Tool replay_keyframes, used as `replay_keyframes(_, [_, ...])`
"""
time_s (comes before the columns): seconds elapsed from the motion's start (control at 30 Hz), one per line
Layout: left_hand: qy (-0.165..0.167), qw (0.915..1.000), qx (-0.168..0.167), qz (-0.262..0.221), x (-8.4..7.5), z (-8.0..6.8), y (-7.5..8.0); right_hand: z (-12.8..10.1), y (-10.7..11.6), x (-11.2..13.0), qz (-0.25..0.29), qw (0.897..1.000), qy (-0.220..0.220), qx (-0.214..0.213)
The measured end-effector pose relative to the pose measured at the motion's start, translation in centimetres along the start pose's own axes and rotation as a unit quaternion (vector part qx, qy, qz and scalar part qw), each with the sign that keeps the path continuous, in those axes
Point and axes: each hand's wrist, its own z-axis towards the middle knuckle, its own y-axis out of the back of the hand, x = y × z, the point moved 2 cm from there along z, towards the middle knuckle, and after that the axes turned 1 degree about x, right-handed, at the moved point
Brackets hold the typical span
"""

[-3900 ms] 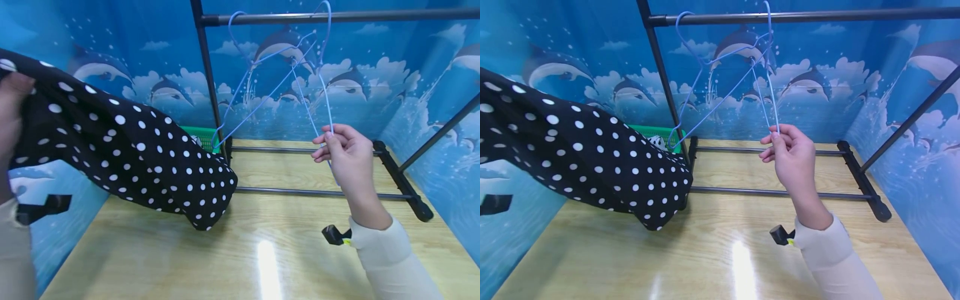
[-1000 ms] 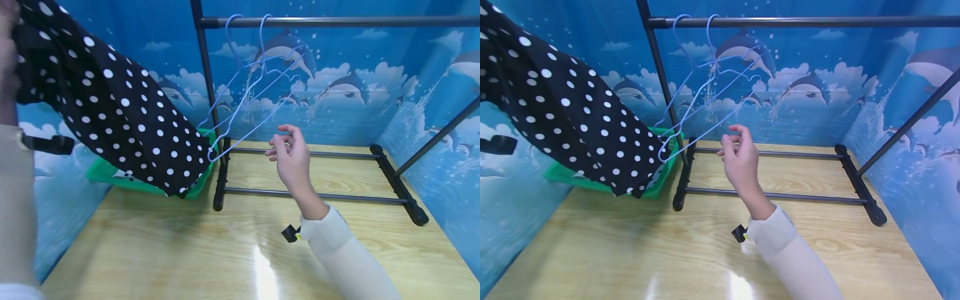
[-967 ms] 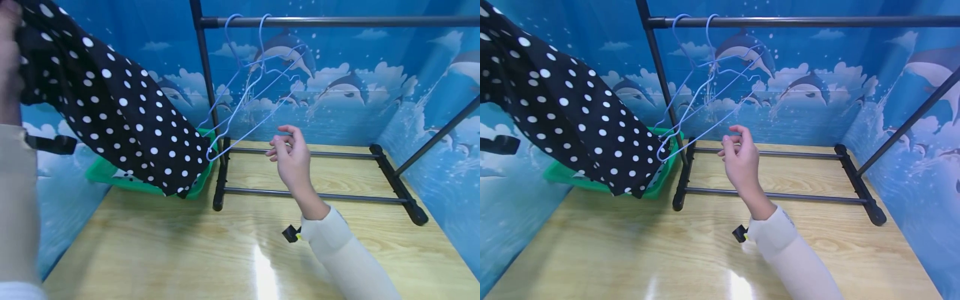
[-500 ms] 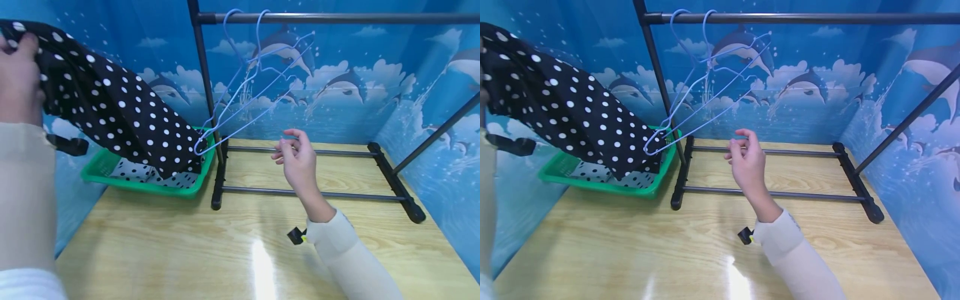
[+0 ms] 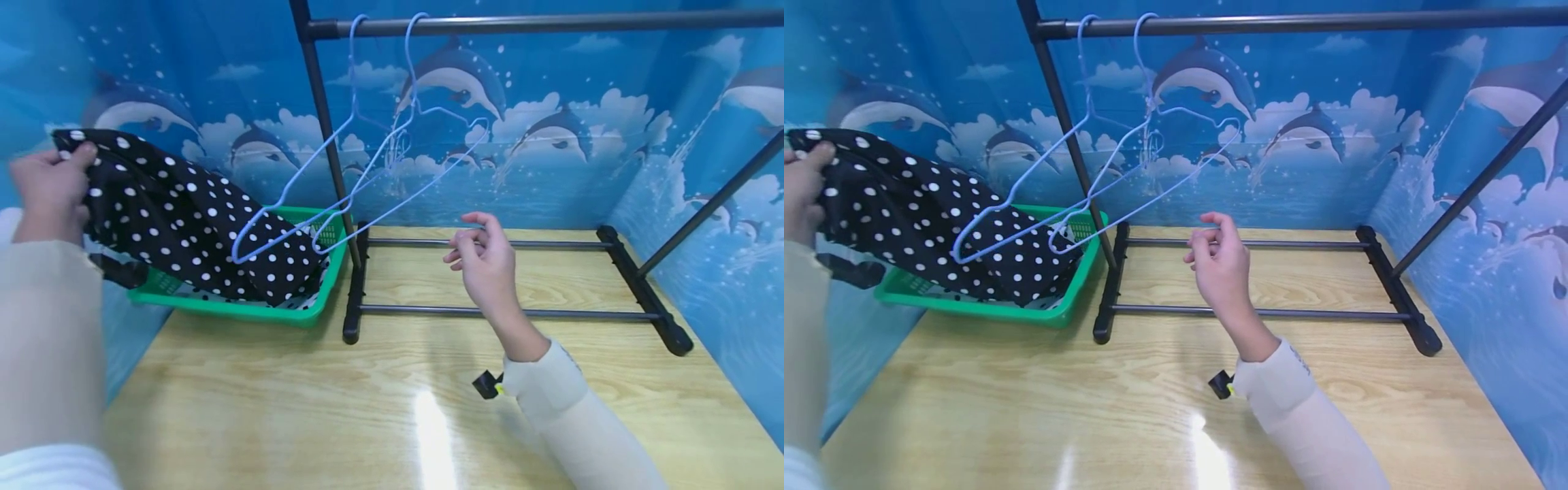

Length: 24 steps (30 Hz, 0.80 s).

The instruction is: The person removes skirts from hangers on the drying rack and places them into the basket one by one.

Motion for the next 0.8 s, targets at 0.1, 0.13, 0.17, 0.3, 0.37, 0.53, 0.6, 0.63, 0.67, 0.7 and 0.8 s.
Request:
replay_keyframes(0.1, [0.006,0.9977,-0.018,0.065,0.7,0.0,-0.2,0.0,-0.1,-0.2,-0.011,1.0,-0.008,0.004])
replay_keyframes(0.13, [0.008,0.9961,-0.024,0.085,0.9,0.0,-0.3,0.0,-0.1,-0.2,-0.016,1.0,-0.01,0.005])
replay_keyframes(0.17, [0.008,0.9952,-0.029,0.093,1.0,-0.1,-0.5,0.0,-0.1,-0.3,-0.02,1.0,-0.011,0.006])
replay_keyframes(0.3, [0.007,0.9924,-0.043,0.116,1.4,-0.5,-1.0,0.3,0.3,-0.1,-0.044,0.999,0.001,0.005])
replay_keyframes(0.37, [0.001,0.9915,-0.049,0.12,1.5,-0.7,-1.4,0.6,0.7,0.2,-0.06,0.998,0.009,0.004])
replay_keyframes(0.53, [-0.01,0.9871,-0.053,0.151,1.6,-1.3,-2.1,1.5,1.6,1.3,-0.098,0.995,0.025,-0.003])
replay_keyframes(0.6, [-0.018,0.9865,-0.045,0.157,1.4,-1.4,-2.3,1.8,1.8,1.8,-0.106,0.994,0.033,-0.008])
replay_keyframes(0.63, [-0.025,0.9857,-0.041,0.162,1.4,-1.5,-2.4,1.9,1.9,1.9,-0.111,0.993,0.036,-0.01])
replay_keyframes(0.67, [-0.033,0.9852,-0.036,0.164,1.3,-1.6,-2.5,2.0,2.0,2.1,-0.117,0.992,0.04,-0.013])
replay_keyframes(0.7, [-0.04,0.9842,-0.031,0.17,1.2,-1.7,-2.7,2.0,2.1,2.3,-0.122,0.992,0.042,-0.015])
replay_keyframes(0.8, [-0.075,0.9754,-0.023,0.206,1.0,-2.0,-3.6,2.1,2.4,2.6,-0.139,0.989,0.046,-0.018])
